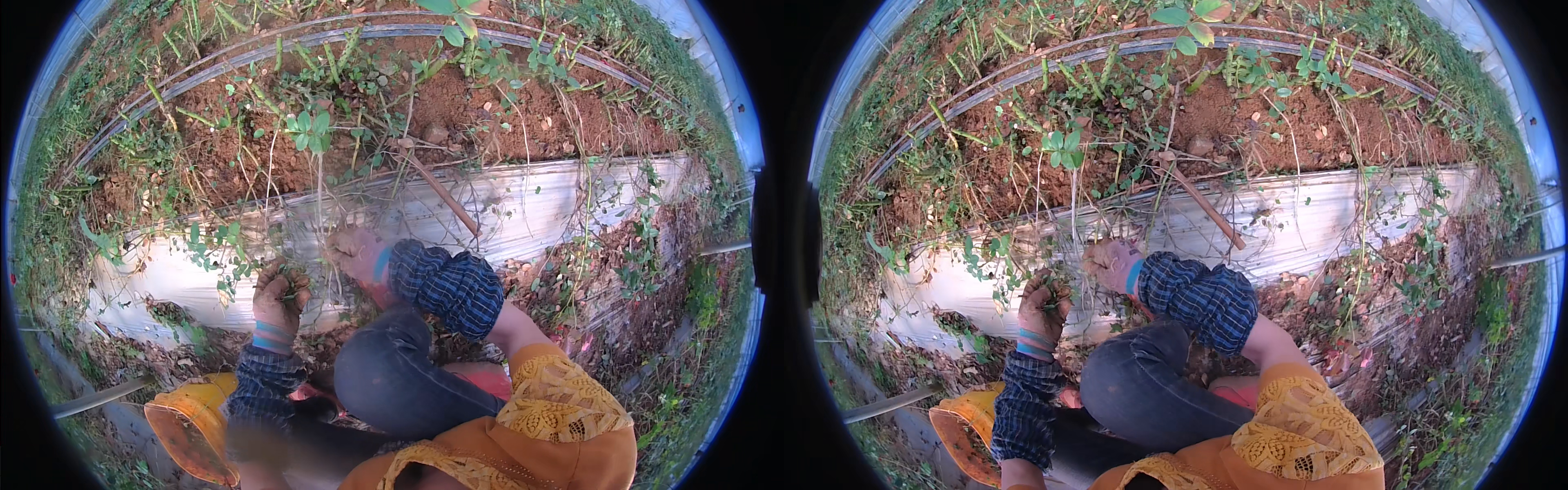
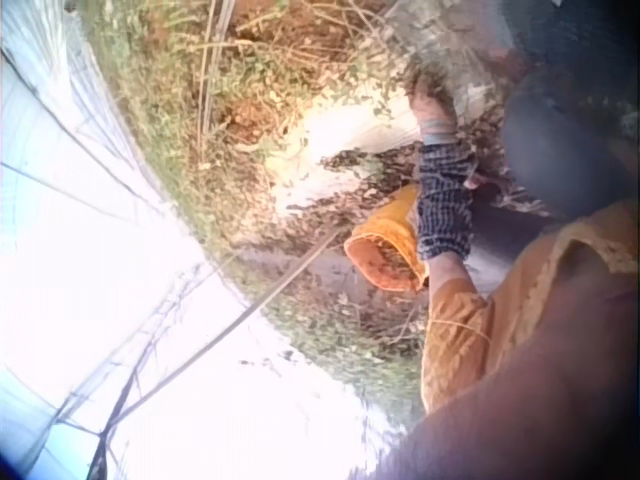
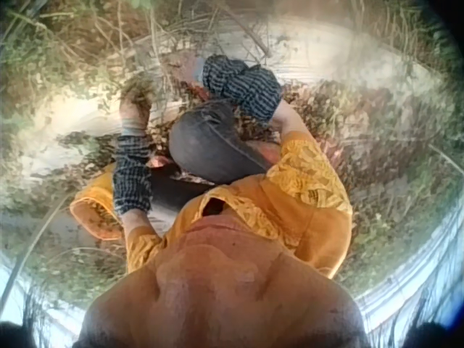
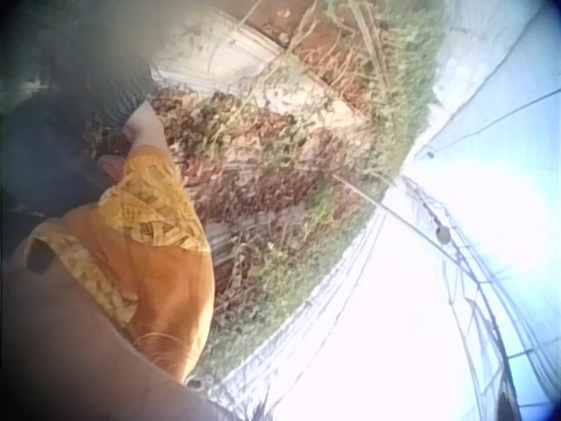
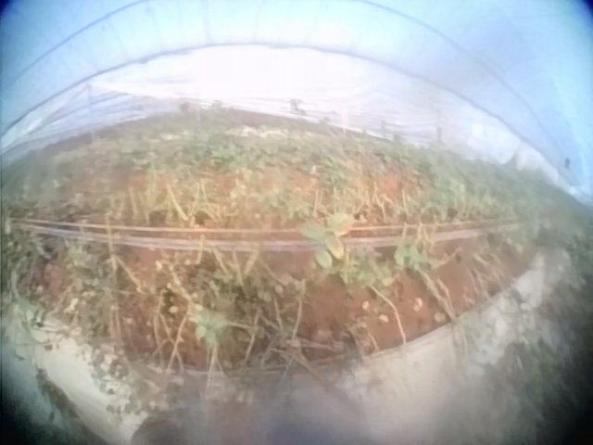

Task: The person kneels in a garden bed and pulls weeds from the soil by hand, placing them into a yellow bucket. The person moves along the row, clearing vegetation from around the base of plants.

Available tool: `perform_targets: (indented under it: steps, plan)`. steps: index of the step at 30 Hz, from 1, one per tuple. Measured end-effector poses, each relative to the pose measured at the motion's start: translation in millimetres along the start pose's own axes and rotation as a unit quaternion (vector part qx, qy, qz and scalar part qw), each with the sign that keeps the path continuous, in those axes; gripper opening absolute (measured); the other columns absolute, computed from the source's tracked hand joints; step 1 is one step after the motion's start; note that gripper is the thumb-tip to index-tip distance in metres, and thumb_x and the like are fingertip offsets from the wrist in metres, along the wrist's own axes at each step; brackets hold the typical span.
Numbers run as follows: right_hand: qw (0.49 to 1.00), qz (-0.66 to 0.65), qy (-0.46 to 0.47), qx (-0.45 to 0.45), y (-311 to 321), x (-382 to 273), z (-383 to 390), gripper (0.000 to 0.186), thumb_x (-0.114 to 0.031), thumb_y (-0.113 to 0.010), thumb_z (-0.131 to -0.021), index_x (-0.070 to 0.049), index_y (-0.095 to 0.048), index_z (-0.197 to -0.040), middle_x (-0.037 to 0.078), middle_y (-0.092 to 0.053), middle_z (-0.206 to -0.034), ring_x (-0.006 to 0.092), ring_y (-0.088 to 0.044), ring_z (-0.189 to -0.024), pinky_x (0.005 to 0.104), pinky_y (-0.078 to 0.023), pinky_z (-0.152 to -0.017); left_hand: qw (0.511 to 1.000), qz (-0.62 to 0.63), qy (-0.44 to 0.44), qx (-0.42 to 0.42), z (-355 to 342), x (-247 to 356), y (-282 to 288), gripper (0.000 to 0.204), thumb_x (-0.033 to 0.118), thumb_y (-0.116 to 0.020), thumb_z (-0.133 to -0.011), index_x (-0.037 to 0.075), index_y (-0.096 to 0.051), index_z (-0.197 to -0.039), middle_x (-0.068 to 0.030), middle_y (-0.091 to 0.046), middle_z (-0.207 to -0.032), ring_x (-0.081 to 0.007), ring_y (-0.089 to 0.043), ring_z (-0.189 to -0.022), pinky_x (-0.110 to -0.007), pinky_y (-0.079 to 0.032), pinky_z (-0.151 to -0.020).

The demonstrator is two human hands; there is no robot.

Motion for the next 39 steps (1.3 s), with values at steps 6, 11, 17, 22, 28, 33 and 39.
perform_targets:
  steps: [6, 11, 17, 22, 28, 33, 39]
  plan:
    - [0.958, 0.256, 0.033, -0.122, -47, -24, 26, 0.038, -0.036, -0.052, -0.09, -0.003, -0.063, -0.106, 0.015, -0.066, -0.099, 0.0314, -0.063, -0.091, 0.041, -0.05, -0.082, 0.997, -0.03, 0.026, -0.069, -6, -32, -8, 0.029, 0.002, -0.055, -0.088, 0.005, -0.054, -0.116, -0.0065, -0.061, -0.092, -0.0193, -0.063, -0.077, -0.032, -0.057, -0.067]
    - [0.994, -0.022, 0.011, -0.102, 4, -37, 0, 0.046, -0.04, -0.058, -0.089, -0.002, -0.06, -0.114, 0.017, -0.066, -0.106, 0.0306, -0.064, -0.092, 0.0415, -0.05, -0.082, 0.998, 0.057, -0.03, 0.003, -19, -22, 9, 0.028, -0.005, -0.055, -0.079, 0.008, -0.055, -0.103, -0.0102, -0.063, -0.088, -0.0251, -0.065, -0.078, -0.034, -0.058, -0.059]
    - [0.909, 0.087, -0.077, 0.4, 123, 3, -20, 0.043, -0.024, -0.063, -0.086, -0.003, -0.053, -0.122, 0.022, -0.06, -0.113, 0.0325, -0.062, -0.099, 0.0407, -0.051, -0.081, 0.996, 0.011, -0.065, 0.057, -22, 1, 22, 0.031, -0.002, -0.055, -0.081, 0.013, -0.054, -0.108, -0.006, -0.061, -0.085, -0.0258, -0.066, -0.079, -0.028, -0.056, -0.049]
    - [0.879, 0.188, -0.211, 0.385, 169, 20, -36, 0.043, -0.027, -0.064, -0.084, -0.007, -0.056, -0.121, 0.022, -0.063, -0.109, 0.0329, -0.061, -0.103, 0.0387, -0.048, -0.089, 0.997, 0.02, -0.072, 0.013, -12, 0, 12, 0.026, 0.0, -0.057, -0.085, 0.012, -0.055, -0.108, -0.005, -0.06, -0.085, -0.0244, -0.066, -0.078, -0.024, -0.053, -0.048]
    - [0.894, 0.223, -0.245, 0.302, 184, 40, -61, 0.029, -0.033, -0.056, -0.089, -0.011, -0.065, -0.106, 0.017, -0.067, -0.101, 0.0334, -0.065, -0.092, 0.0418, -0.053, -0.081, 0.997, 0.014, -0.064, 0.044, -11, 6, 9, 0.029, -0.001, -0.056, -0.08, 0.011, -0.056, -0.107, -0.0048, -0.061, -0.085, -0.024, -0.066, -0.077, -0.026, -0.054, -0.049]
    - [0.877, 0.039, -0.135, 0.46, 188, 52, -25, 0.017, -0.018, -0.06, -0.088, -0.004, -0.065, -0.098, 0.013, -0.066, -0.083, 0.0209, -0.064, -0.073, 0.0345, -0.052, -0.07, 0.996, 0.025, -0.061, 0.067, -11, 10, 15, 0.028, 0.0, -0.054, -0.08, 0.011, -0.057, -0.105, -0.0049, -0.061, -0.085, -0.0242, -0.066, -0.078, -0.027, -0.055, -0.05]
    - [0.918, -0.144, -0.019, 0.37, 102, 3, 34, 0.011, -0.01, -0.062, -0.088, -0.003, -0.064, -0.096, 0.005, -0.061, -0.079, 0.0115, -0.055, -0.069, 0.0278, -0.047, -0.064, 0.996, 0.015, -0.031, 0.08, -14, 2, 12, 0.029, -0.003, -0.05, -0.084, 0.008, -0.053, -0.112, -0.007, -0.06, -0.09, -0.0258, -0.067, -0.082, -0.029, -0.057, -0.053]
Point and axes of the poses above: each hand's wrist, its own z-axis away from the middle knuckle, its own y-axis out of the back of the hand, x = y × z, the point moved 4 cm from there along -z, towards the middle knuckle
